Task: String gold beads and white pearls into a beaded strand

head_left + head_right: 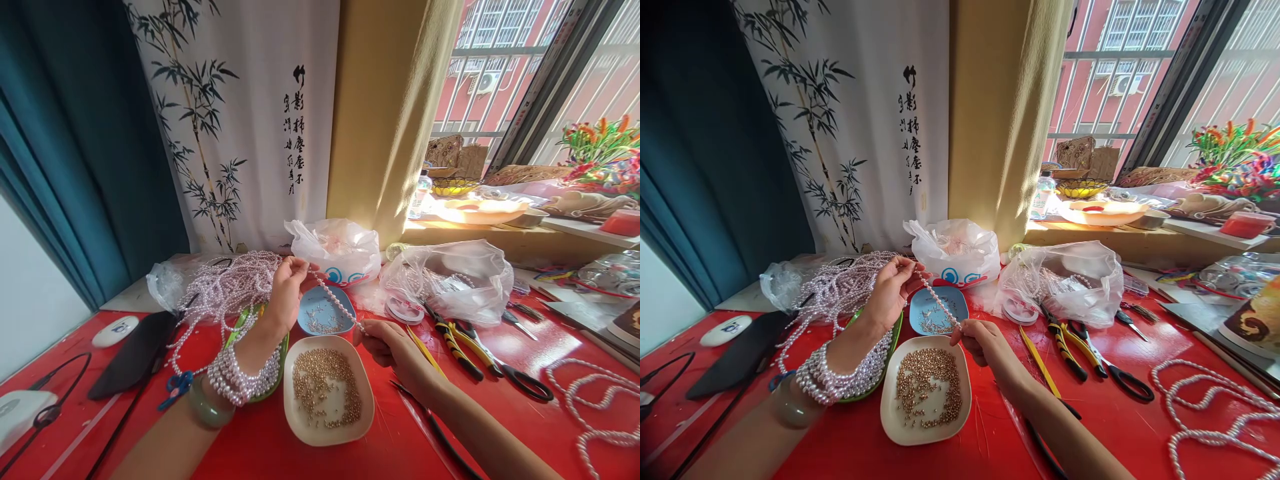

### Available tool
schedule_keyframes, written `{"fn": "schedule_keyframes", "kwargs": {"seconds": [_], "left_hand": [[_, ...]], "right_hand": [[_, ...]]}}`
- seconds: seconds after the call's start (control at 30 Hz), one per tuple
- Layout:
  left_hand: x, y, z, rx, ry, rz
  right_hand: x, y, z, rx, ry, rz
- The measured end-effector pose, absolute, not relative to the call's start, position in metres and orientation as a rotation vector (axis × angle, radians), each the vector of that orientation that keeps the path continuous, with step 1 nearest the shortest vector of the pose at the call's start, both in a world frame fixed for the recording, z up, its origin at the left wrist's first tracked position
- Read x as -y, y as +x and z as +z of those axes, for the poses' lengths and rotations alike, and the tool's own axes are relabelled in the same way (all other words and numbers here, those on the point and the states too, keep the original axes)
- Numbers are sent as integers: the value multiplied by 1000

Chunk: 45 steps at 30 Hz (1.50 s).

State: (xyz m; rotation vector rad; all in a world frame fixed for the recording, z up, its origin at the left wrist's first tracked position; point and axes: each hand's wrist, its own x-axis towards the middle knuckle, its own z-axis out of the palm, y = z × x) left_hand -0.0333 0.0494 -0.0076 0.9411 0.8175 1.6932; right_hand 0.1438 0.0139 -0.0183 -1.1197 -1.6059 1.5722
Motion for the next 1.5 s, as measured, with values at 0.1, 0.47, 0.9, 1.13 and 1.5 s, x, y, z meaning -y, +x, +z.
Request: {"fn": "schedule_keyframes", "kwargs": {"seconds": [0.1, 0.47, 0.9, 1.13, 1.5], "left_hand": [[-49, -34, -8, -809, 942, 1682], [-48, -29, -12, -824, 974, 1638], [-46, -26, -11, -827, 969, 1618], [-48, -26, -13, -832, 947, 1592], [-37, -22, -6, -729, 948, 1418]], "right_hand": [[-14, 143, -17, 1621, -1105, 1538], [-20, 147, -30, 1529, -865, 1831], [-17, 143, -25, 1594, -858, 1670], [-15, 144, -25, 1570, -945, 1633], [-11, 145, -19, 1637, -1094, 1326]]}}
